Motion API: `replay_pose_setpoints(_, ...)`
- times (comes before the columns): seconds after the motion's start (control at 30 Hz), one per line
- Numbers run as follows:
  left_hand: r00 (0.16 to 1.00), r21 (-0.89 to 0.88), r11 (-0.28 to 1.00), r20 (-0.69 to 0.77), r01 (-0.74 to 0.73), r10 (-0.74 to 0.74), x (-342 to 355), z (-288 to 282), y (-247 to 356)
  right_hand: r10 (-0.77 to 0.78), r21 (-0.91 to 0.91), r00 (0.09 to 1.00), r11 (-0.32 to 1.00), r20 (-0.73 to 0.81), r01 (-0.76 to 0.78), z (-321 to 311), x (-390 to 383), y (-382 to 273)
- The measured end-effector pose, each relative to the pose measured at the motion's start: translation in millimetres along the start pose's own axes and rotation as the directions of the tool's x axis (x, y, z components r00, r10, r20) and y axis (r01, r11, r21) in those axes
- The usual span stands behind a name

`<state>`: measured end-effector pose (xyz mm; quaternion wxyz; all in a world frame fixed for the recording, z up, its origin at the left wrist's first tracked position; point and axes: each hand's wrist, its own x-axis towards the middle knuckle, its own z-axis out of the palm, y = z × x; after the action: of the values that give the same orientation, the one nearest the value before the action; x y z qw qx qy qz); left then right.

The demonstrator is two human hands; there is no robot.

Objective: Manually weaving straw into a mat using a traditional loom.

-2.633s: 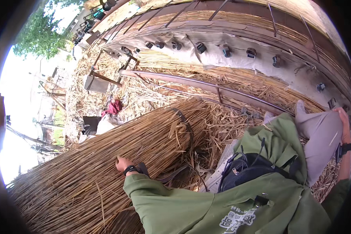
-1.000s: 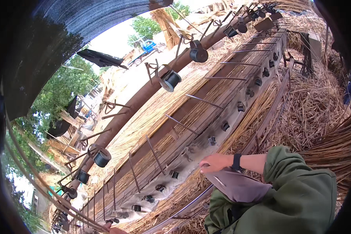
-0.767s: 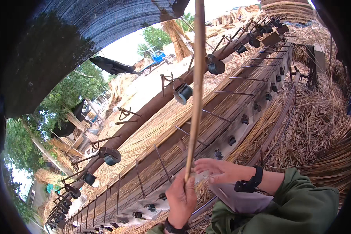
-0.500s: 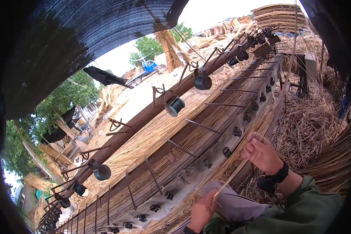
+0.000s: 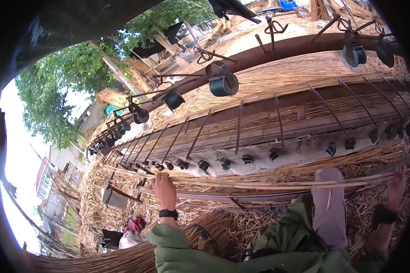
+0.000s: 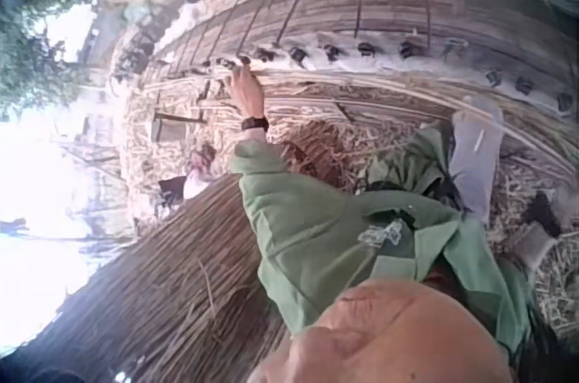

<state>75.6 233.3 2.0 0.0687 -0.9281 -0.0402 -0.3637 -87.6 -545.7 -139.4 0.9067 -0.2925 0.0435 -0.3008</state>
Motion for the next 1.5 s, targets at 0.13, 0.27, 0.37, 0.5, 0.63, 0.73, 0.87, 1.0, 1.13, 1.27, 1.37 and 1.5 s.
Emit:
replay_pose_setpoints(0.13, 0.963, -0.147, 0.962, -0.177, -0.23, 0.204, 38, -17, 89, 0.341, 0.007, 0.906, 0.935, 0.253, -0.354, 180, -62, 142)
replay_pose_setpoints(0.27, 0.866, -0.29, 0.818, -0.219, -0.497, 0.449, 18, -24, 171, 0.573, -0.149, 0.691, 0.806, 0.44, -0.573, 281, -97, 188)
replay_pose_setpoints(0.37, 0.889, -0.36, 0.814, -0.16, -0.456, 0.428, 14, -26, 173, 0.481, -0.132, 0.752, 0.869, 0.451, -0.477, 282, -92, 183)
replay_pose_setpoints(0.5, 0.892, -0.387, 0.805, -0.148, -0.45, 0.428, 16, -29, 161, 0.24, -0.081, 0.893, 0.971, 0.382, -0.226, 215, -65, 148)
replay_pose_setpoints(0.63, 0.859, -0.46, 0.737, -0.137, -0.496, 0.493, 4, -32, 183, -0.036, -0.034, 0.995, 0.999, 0.097, 0.039, 131, -30, 95)
replay_pose_setpoints(0.73, 0.827, -0.503, 0.674, -0.173, -0.541, 0.535, -3, -32, 206, -0.079, -0.067, 0.989, 0.994, 0.126, 0.088, 105, -19, 74)
replay_pose_setpoints(0.87, 0.813, -0.503, 0.671, -0.117, -0.544, 0.571, 2, -38, 221, 0.015, -0.094, 0.999, 0.995, 0.052, -0.011, 146, -50, 112)
replay_pose_setpoints(1.0, 0.809, -0.487, 0.69, -0.063, -0.536, 0.584, 6, -52, 219, 0.075, -0.184, 0.968, 0.982, 0.238, -0.031, 215, -106, 170)
replay_pose_setpoints(1.13, 0.802, -0.558, 0.611, -0.181, -0.561, 0.569, -1, -64, 214, -0.062, -0.253, 0.922, 0.953, 0.381, 0.168, 246, -123, 181)
replay_pose_setpoints(1.27, 0.705, -0.579, 0.519, -0.145, -0.629, 0.694, -12, -79, 210, -0.059, -0.435, 0.891, 0.857, 0.45, 0.276, 236, -126, 167)
replay_pose_setpoints(1.37, 0.597, -0.392, 0.51, -0.136, -0.766, 0.791, -2, -93, 213, 0.196, -0.521, 0.853, 0.848, 0.484, 0.1, 219, -121, 153)
replay_pose_setpoints(1.5, 0.599, -0.286, 0.527, -0.341, -0.8, 0.724, 34, -99, 228, 0.179, -0.67, 0.796, 0.661, 0.579, 0.339, 193, -123, 137)
